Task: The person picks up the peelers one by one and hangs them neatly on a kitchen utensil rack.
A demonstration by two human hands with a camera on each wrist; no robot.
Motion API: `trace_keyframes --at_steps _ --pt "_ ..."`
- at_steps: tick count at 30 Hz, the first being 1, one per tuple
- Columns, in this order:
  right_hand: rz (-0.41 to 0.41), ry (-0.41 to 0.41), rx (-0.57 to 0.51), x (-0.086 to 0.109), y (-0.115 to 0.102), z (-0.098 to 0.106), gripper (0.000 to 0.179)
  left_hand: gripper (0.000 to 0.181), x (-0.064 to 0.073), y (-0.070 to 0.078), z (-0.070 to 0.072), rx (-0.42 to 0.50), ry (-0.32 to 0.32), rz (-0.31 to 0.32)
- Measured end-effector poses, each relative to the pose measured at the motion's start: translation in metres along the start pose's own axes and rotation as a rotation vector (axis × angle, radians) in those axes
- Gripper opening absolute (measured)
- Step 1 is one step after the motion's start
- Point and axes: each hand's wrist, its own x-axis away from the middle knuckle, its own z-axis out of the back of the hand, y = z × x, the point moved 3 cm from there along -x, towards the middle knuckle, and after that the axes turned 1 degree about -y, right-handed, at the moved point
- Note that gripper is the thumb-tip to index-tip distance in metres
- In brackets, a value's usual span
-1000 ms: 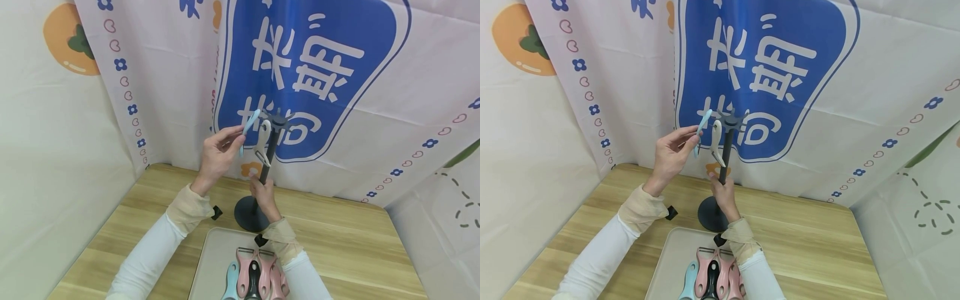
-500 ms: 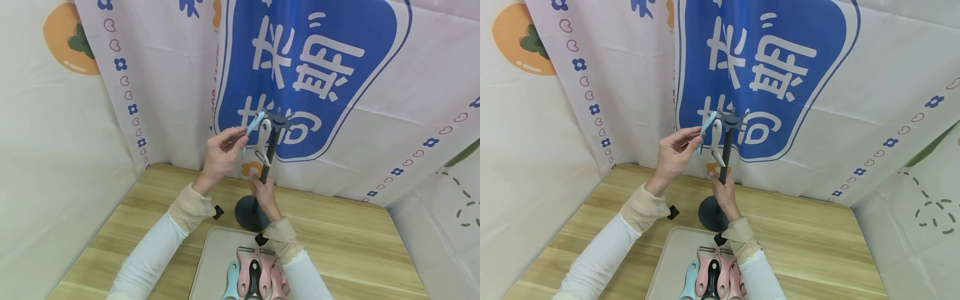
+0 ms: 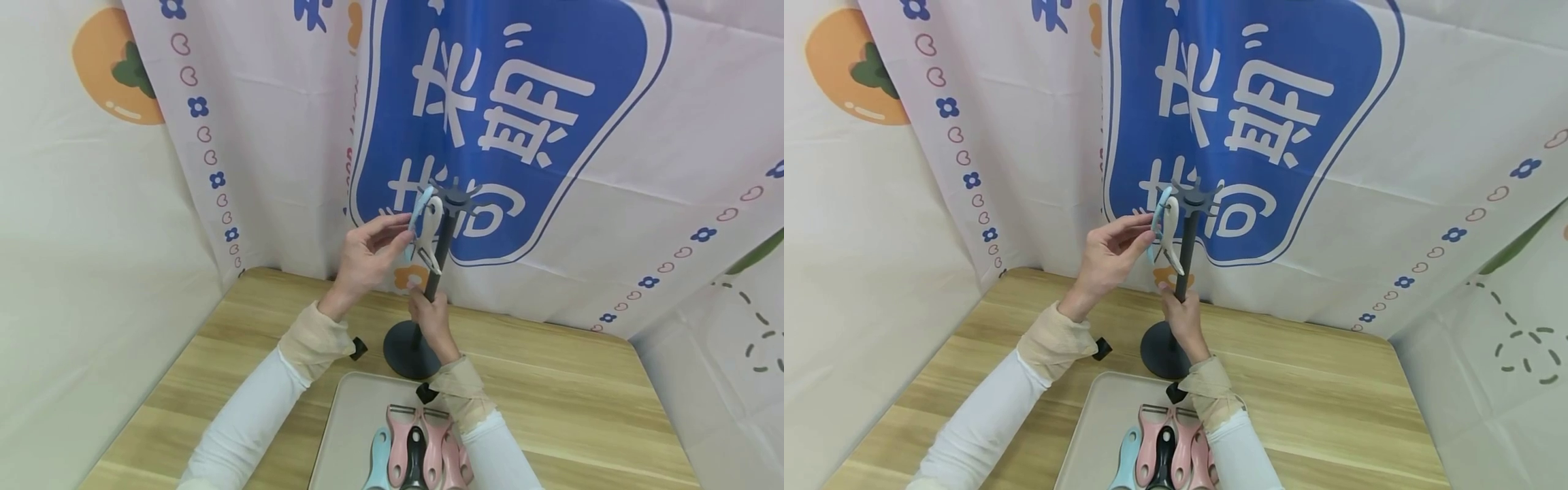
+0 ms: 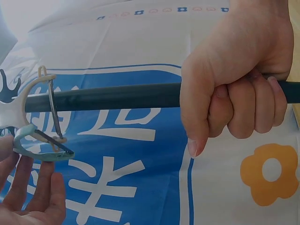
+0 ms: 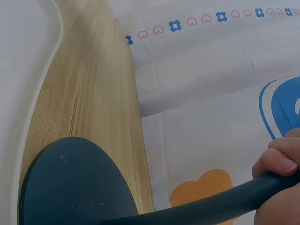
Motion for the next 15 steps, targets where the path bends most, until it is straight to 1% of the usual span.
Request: trace_keyframes --at_steps 2,7,15 --pt "0.000 0.002 0.001 0.0002 0.0004 0.0001 0.060 0.031 0.0005 -0.0005 -0.0018 -0.009 -0.008 -0.006" --pt "-0.010 0.005 -0.003 0.0005 0.0011 0.0001 0.059 0.032 0.0023 -0.0015 -0.0039 -0.025 0.001 -0.019" --pt "-0.012 0.010 -0.002 0.0005 0.0019 0.0013 0.060 0.032 0.0059 -0.0035 -0.0024 -0.019 0.009 -0.006"
